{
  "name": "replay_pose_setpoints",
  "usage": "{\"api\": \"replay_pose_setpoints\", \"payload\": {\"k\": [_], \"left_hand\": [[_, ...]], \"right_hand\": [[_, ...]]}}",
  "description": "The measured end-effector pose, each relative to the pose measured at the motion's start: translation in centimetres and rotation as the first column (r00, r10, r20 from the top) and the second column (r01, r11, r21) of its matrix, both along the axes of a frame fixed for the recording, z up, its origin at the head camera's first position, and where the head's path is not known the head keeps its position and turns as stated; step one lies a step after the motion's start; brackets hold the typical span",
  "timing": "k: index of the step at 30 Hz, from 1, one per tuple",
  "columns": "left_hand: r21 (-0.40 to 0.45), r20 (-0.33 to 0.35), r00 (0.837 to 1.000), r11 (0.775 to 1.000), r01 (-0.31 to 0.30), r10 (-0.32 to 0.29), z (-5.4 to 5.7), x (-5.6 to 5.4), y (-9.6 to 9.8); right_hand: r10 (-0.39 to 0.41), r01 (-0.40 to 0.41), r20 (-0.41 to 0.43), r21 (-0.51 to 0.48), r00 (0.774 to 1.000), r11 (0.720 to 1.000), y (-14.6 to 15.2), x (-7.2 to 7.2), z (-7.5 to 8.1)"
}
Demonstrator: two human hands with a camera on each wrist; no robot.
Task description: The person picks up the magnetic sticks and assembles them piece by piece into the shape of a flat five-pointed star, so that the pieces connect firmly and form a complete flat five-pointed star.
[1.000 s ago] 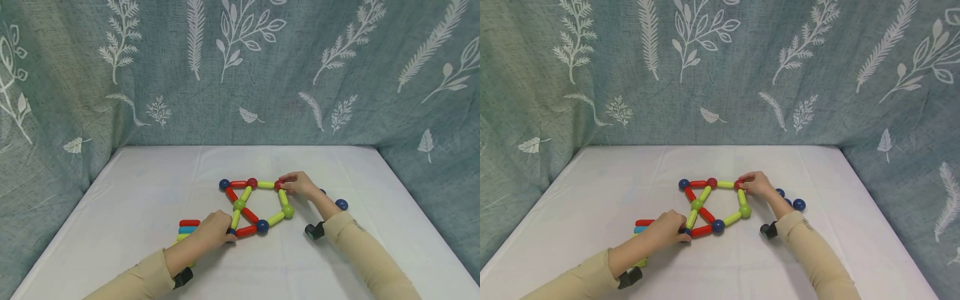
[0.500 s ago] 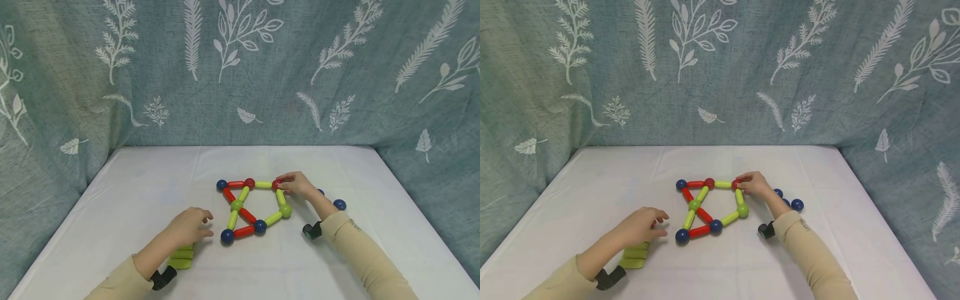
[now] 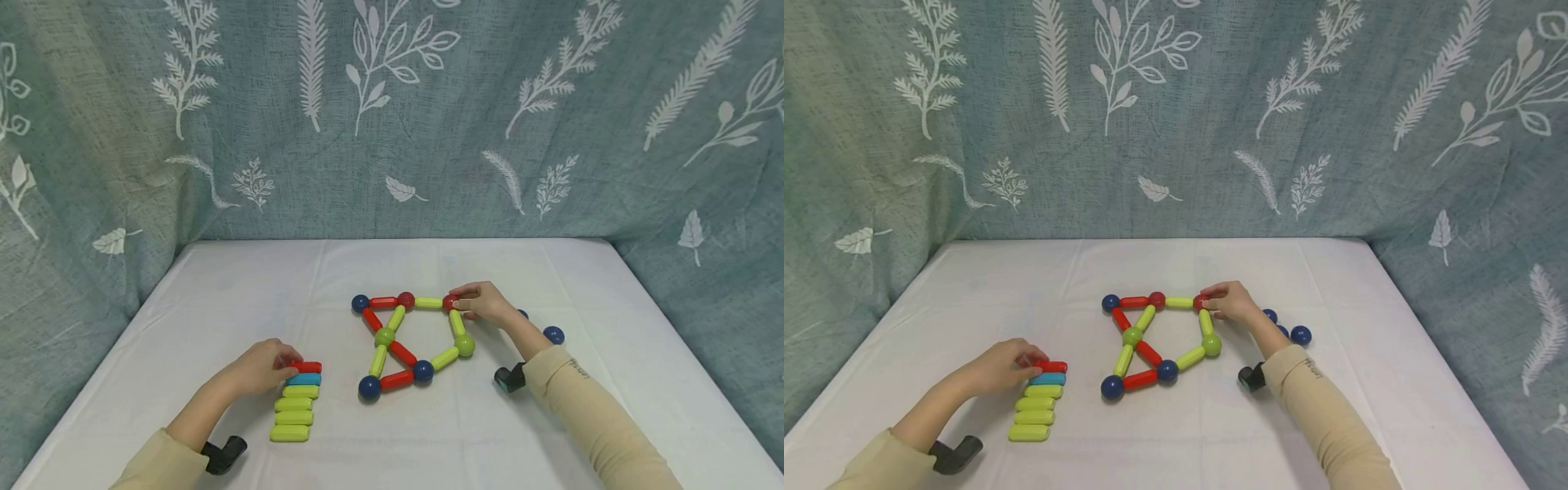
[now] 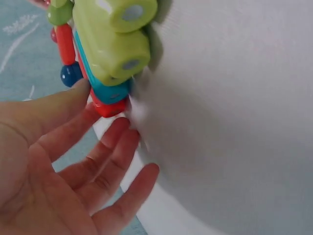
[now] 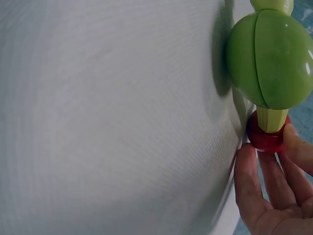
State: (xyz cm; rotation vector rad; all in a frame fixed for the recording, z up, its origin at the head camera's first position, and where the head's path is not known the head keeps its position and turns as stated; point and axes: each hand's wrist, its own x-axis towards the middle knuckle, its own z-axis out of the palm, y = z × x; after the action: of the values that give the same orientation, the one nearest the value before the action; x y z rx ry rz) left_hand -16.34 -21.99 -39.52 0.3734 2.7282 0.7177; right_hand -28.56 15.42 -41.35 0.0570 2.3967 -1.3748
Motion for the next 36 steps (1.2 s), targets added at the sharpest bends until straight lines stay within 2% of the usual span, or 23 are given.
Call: {"api": "replay_pose_setpoints", "payload": {"k": [8, 12, 15, 19, 22, 25, 29, 32, 36], "left_hand": [[0.016, 0.014, 1.0, 1.0, 0.013, -0.013, -0.2, -0.9, -0.3], [0.025, 0.019, 1.0, 1.0, 0.006, -0.007, 0.0, -1.3, -0.4], [0.04, 0.017, 0.999, 0.999, 0.027, -0.027, 0.3, -1.8, -0.3], [0.051, -0.013, 0.998, 0.996, 0.067, -0.066, 0.9, -3.3, 0.5], [0.052, -0.036, 0.998, 0.997, 0.052, -0.05, 1.5, -5.1, 2.1], [0.061, -0.051, 0.999, 0.998, 0.003, 0.0, 2.0, -7.4, 4.5], [0.095, -0.028, 0.99, 0.987, -0.132, 0.135, 2.0, -10.2, 8.6], [0.123, -0.002, 0.971, 0.963, -0.239, 0.241, 1.8, -11.5, 11.5], [0.168, 0.052, 0.936, 0.921, -0.351, 0.347, 1.4, -12.7, 14.2]], "right_hand": [[-0.007, 0.007, 0.008, 0.006, 1.0, 1.0, 0.0, -0.2, -0.3], [-0.011, 0.011, 0.008, 0.008, 1.0, 1.0, 0.0, -0.2, -0.2], [-0.013, 0.013, 0.006, 0.009, 1.0, 1.0, 0.0, -0.2, -0.1], [-0.013, 0.013, 0.006, 0.008, 1.0, 1.0, 0.0, -0.1, -0.1], [-0.013, 0.012, 0.011, 0.006, 1.0, 1.0, 0.0, -0.2, -0.2], [-0.01, 0.01, 0.015, 0.006, 1.0, 1.0, 0.1, -0.2, -0.3], [-0.013, 0.012, 0.01, 0.007, 1.0, 1.0, 0.3, -0.1, -0.3], [-0.013, 0.013, 0.009, 0.002, 1.0, 1.0, 0.3, -0.1, -0.3], [-0.005, 0.005, 0.001, 0.001, 1.0, 1.0, 0.2, -0.1, -0.3]]}}
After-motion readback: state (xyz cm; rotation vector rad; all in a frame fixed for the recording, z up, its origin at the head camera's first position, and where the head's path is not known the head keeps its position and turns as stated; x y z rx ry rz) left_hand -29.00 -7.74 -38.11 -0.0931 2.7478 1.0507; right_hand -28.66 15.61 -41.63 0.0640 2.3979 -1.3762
